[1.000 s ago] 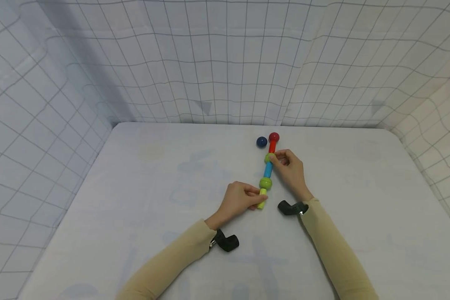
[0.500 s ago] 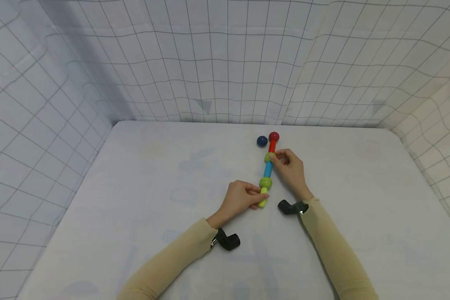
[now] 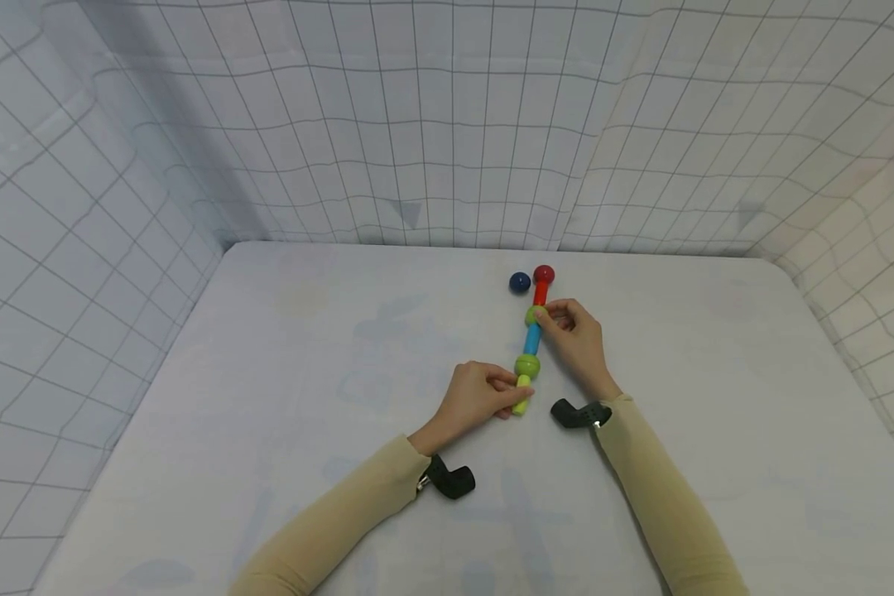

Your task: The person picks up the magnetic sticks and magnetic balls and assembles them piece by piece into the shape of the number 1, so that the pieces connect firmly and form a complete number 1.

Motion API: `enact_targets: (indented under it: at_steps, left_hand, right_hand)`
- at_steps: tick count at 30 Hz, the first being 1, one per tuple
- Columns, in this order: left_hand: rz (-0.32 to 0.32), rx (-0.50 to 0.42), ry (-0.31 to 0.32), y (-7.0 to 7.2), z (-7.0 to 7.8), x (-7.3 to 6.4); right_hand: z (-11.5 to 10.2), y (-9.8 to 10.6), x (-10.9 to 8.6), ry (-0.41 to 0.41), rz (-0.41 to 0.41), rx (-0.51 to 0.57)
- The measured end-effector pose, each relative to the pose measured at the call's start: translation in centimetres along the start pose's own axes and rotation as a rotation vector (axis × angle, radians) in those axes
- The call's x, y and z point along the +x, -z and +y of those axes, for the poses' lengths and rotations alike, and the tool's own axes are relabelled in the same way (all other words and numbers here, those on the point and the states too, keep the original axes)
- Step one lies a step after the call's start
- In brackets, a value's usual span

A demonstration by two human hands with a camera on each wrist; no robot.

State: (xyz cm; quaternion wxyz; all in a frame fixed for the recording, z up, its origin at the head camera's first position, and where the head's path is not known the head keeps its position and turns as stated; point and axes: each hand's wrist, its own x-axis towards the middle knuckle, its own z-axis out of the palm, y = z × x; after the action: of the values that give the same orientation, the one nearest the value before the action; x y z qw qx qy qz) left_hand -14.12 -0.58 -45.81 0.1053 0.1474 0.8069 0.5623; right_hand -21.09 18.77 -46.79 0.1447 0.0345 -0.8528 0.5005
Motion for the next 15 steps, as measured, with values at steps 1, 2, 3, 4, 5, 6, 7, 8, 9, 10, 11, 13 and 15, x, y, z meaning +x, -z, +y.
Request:
enact_targets:
  at_steps: [1, 2, 3, 4, 5, 6, 7, 8, 9, 10, 11, 13, 15]
  left_hand:
    - [0.0, 0.006, 0.0, -0.03, -0.06, 0.01]
    - [0.0, 0.011, 0.001, -0.04, -0.08, 0.01]
    - [0.0, 0.016, 0.002, -0.04, -0.1, -0.01]
    - [-0.001, 0.02, 0.003, -0.05, -0.1, -0.02]
    - [-0.002, 0.024, 0.004, -0.05, -0.1, -0.04]
    - [-0.004, 0.026, 0.005, -0.06, -0.1, -0.05]
    - [-0.005, 0.028, 0.005, -0.05, -0.09, -0.06]
    - [-0.006, 0.03, 0.004, -0.04, -0.07, -0.08]
    - [-0.006, 0.033, 0.002, -0.03, -0.05, -0.09]
    - [-0.007, 0.034, 0.0, -0.02, -0.02, -0.09]
    - [-0.007, 0.035, -0.004, 0.0, 0.01, -0.1]
    - [-0.007, 0.041, -0.017, 0.04, 0.08, -0.1]
    - [-0.007, 0.043, -0.032, 0.07, 0.16, -0.09]
  right_hand:
    - [0.06, -0.02, 0.02, 0.001, 0.0, 0.005]
    - [0.06, -0.02, 0.0, 0.004, 0.0, 0.007]
    - [0.09, -0.02, -0.01, 0.007, 0.0, 0.01]
    - [0.1, -0.02, -0.03, 0.008, 0.0, 0.012]
    - [0.09, -0.02, -0.05, 0.009, -0.001, 0.014]
    - [0.09, -0.02, -0.07, 0.008, -0.002, 0.015]
    - [0.06, -0.02, -0.1, 0.008, -0.002, 0.017]
    - [0.03, -0.01, -0.12, 0.008, -0.002, 0.018]
    - [0.01, 0.0, -0.12, 0.007, -0.002, 0.021]
    - [-0.02, 0.01, -0.12, 0.007, -0.001, 0.021]
    - [-0.05, 0.02, -0.13, 0.008, -0.001, 0.021]
    - [-0.14, 0.06, -0.12, 0.009, 0.0, 0.031]
    - [-0.19, 0.1, -0.08, 0.01, 0.0, 0.043]
